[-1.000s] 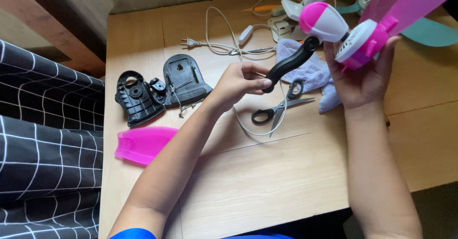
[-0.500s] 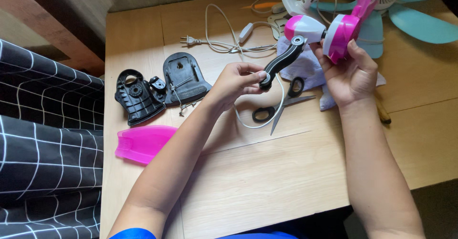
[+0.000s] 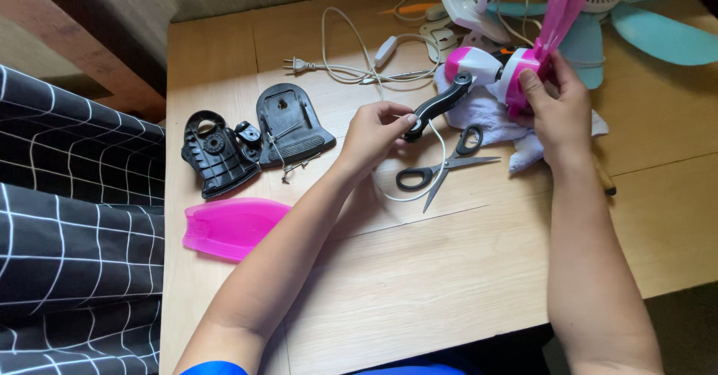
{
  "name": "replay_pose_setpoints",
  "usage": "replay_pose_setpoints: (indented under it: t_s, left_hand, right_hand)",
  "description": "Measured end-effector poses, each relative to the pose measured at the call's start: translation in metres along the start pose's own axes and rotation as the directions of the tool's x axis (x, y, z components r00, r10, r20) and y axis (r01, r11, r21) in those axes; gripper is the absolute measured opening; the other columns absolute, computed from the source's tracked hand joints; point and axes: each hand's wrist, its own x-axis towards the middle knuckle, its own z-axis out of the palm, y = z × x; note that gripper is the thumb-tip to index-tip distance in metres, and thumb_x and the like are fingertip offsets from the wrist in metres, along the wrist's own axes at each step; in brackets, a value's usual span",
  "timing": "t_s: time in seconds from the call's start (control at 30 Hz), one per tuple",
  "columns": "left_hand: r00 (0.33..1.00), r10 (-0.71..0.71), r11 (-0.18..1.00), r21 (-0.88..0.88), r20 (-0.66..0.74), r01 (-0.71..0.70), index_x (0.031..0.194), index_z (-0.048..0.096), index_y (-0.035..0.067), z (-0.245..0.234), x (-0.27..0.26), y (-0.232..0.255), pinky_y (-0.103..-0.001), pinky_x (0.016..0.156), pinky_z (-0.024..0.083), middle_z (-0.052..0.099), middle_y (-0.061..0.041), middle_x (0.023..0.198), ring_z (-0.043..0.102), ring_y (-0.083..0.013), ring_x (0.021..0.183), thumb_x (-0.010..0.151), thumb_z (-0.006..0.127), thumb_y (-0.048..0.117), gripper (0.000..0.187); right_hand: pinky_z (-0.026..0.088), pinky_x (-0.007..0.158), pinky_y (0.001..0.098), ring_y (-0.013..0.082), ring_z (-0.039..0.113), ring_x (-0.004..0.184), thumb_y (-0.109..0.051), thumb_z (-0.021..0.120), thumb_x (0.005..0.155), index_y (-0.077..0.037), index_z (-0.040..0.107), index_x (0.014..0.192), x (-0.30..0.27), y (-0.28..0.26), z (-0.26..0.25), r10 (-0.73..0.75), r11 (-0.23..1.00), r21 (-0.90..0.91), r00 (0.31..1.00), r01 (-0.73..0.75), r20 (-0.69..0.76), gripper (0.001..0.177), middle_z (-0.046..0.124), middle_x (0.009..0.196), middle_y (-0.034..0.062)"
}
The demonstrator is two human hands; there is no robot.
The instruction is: The person assembles a small pink electric fan on a wooden table. They attach the fan head to the stand, secure it with a zip tie using scissors, and then insert a metal wire into the fan base.
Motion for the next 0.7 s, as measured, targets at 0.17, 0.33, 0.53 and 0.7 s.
replay_pose_setpoints:
  t_s: [0.17, 0.33, 0.53, 0.7]
  left_hand:
    - [0.996, 0.003, 0.99, 0.144, -0.088, 0.01, 0.111, 0.075, -0.002, -0.002, 0.004, -0.007, -0.025, 0.06, 0.058, 0.078, -0.009, 0.091, 0.069, -0.0121, 0.069, 0.09, 0.073, 0.015, 0.027]
    - [0.96, 0.228, 0.914, 0.377, -0.163, -0.153, 0.114, 0.078, 0.001, -0.01, 0.009, -0.014, -0.026, 0.077, 0.057, 0.078, -0.009, 0.093, 0.072, -0.0122, 0.087, 0.086, 0.068, 0.007, 0.031]
    - [0.972, 0.223, 0.974, 0.043, -0.07, -0.22, 0.115, 0.076, -0.002, -0.05, 0.019, 0.024, -0.024, 0.073, 0.053, 0.074, -0.007, 0.092, 0.067, -0.0112, 0.083, 0.091, 0.068, 0.007, 0.026]
    - [0.937, 0.303, 0.951, 0.123, -0.173, -0.285, 0.103, 0.074, -0.001, -0.101, -0.026, 0.062, -0.023, 0.066, 0.055, 0.076, -0.006, 0.087, 0.067, -0.0086, 0.074, 0.086, 0.075, 0.005, 0.017]
  right_hand:
    - [0.054, 0.094, 0.0347, 0.0169, 0.069, 0.11, -0.025, 0.075, 0.11, -0.005, 0.065, 0.145, -0.005, 0.004, -0.002, -0.151, 0.863, -0.494, 0.987, 0.102, -0.06, 0.042, 0.075, 0.124, 0.013]
    - [0.056, 0.078, 0.0315, 0.018, 0.072, 0.084, -0.02, 0.089, 0.102, -0.001, 0.079, 0.111, -0.008, -0.007, -0.018, -0.325, 0.681, -0.693, 0.946, 0.237, 0.005, 0.023, 0.077, 0.101, 0.0148]
    - [0.048, 0.068, 0.0264, 0.0156, 0.063, 0.074, -0.001, 0.074, 0.101, 0.004, 0.074, 0.106, -0.016, -0.012, -0.005, -0.529, 0.715, -0.58, 0.844, 0.39, -0.086, 0.007, 0.07, 0.091, 0.0102]
    - [0.054, 0.076, 0.0249, 0.016, 0.066, 0.082, 0.006, 0.071, 0.106, 0.006, 0.068, 0.109, -0.041, -0.029, 0.038, -0.606, 0.699, -0.46, 0.795, 0.548, 0.026, 0.005, 0.067, 0.101, 0.0135]
